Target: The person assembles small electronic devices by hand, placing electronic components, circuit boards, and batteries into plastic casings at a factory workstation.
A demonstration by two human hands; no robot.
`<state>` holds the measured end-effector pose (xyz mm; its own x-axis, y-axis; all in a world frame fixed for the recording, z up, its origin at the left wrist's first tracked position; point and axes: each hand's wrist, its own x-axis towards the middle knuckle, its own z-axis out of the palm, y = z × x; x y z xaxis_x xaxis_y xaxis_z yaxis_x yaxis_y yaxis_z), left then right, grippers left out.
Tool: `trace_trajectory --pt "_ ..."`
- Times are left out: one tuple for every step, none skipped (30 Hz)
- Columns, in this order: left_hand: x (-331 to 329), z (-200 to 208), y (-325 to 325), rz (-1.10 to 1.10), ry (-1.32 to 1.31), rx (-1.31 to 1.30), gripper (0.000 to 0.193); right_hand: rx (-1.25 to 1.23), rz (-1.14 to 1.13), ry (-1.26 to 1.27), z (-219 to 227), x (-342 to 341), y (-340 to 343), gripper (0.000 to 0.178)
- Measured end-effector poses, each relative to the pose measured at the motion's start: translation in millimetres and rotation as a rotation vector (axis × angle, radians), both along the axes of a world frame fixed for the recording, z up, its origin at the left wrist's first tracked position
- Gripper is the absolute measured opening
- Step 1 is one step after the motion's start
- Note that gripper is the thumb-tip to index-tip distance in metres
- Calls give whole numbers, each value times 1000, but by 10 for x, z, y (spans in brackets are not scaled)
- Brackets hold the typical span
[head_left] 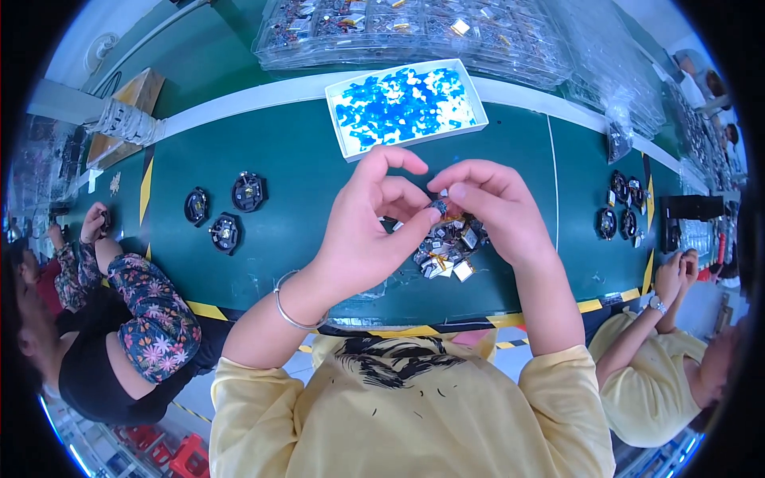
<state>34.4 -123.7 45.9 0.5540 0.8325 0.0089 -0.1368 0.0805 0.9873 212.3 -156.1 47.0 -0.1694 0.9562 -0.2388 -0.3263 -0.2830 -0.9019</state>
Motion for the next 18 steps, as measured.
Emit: trace_trajectory --pt "-5 2 -2 12 98 121 35 37 -5 -43 -60 23 -2 17" --pt "-5 3 2 9 97 121 35 36 -8 -44 -87 27 -1 17" --pt "-6 1 5 2 158 142 31 91 -59 -27 -110 30 -3 15" --pt "-6 0 9 -6 218 163 26 147 -110 -10 -118 32 -7 14" --pt "-10 0 17 -7 218 162 26 146 -111 -11 -110 9 -18 14" --pt "-23 -4 30 -14 254 140 21 185 -169 -64 -101 -44 -30 14" --pt "-31 -8 37 -21 289 118 16 225 -227 -117 -93 -82 -45 13" --pt "-35 -17 38 -19 290 117 16 225 -225 -115 -89 -100 -64 13" --pt "-36 -24 38 -22 225 34 15 390 -240 -369 -77 -115 -86 14" --pt "-39 -32 39 -25 160 -50 15 554 -251 -624 -64 -123 -93 14" --pt "-47 -37 47 -24 161 -50 15 726 -208 -780 -45 -93 -88 13" --pt "-54 -43 60 -75 87 -130 17 726 -208 -779 -52 -94 -87 13" --pt "-57 -48 67 -126 13 -210 18 760 -231 -803 -71 -96 -87 14" --pt "-53 -51 62 -126 13 -210 18 795 -254 -827 -89 -100 -87 14" --pt "-42 -56 52 -110 -9 -188 18 794 -256 -827 -106 -111 -88 14" --pt "-30 -62 39 -95 -32 -165 17 639 -270 -673 -122 -133 -95 14" --pt "-15 -80 13 -96 -32 -165 17 483 -281 -518 -137 -158 -100 15" --pt "-3 -106 -18 -20 -10 -70 18 484 -283 -518 -153 -196 -98 15"
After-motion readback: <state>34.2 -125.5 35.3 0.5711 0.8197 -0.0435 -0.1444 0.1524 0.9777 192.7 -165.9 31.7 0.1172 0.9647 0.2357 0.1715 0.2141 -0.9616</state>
